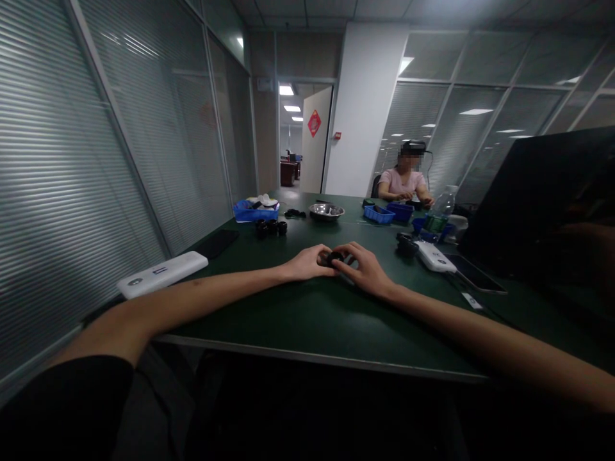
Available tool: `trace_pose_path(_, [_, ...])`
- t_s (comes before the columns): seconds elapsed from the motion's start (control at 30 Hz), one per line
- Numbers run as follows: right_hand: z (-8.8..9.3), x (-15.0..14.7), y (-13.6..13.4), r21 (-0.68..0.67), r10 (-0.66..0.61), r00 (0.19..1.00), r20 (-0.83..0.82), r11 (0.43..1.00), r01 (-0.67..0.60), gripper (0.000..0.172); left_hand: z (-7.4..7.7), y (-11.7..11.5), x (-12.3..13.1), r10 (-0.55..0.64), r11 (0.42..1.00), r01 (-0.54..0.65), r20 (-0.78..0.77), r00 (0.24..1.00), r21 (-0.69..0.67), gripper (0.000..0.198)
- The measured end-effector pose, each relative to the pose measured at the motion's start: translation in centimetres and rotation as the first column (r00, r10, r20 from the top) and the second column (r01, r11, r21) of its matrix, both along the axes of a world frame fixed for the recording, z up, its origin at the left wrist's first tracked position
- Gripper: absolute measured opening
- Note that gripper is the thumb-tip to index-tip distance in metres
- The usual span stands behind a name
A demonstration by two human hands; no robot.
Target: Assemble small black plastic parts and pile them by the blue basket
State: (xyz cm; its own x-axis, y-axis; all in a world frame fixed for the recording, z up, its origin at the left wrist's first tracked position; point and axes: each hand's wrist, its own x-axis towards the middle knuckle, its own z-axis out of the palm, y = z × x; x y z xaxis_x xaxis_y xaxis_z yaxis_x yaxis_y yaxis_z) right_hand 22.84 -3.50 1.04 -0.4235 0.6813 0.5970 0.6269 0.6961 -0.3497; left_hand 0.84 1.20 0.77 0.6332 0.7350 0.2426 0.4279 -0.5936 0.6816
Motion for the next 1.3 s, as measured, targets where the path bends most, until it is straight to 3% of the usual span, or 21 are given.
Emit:
trace_pose_path(0.23, [0.0,0.1,0.0,-0.033,0.065,0.997,-0.039,0.997,-0.066,0.029,-0.3,-0.2,0.3,0.001,0.998,-0.001,0.01,1.0,0.063,0.053])
trace_pose_path(0.7, [-0.6,0.8,0.6,-0.064,0.166,0.984,-0.06,0.983,-0.17,0.028,-0.2,-0.6,0.3,-0.014,0.996,0.013,0.018,1.0,0.086,0.053])
trace_pose_path(1.1, [-0.2,1.0,0.2,-0.099,0.151,0.988,-0.032,0.983,-0.154,0.03,-0.5,-0.4,0.2,-0.03,0.998,0.029,0.021,0.999,0.055,0.054])
trace_pose_path(1.3, [-0.1,0.5,-0.2,-0.102,0.052,0.998,-0.038,0.993,-0.056,0.033,-0.8,-0.1,0.3,-0.02,0.998,0.018,0.029,0.999,0.061,0.05])
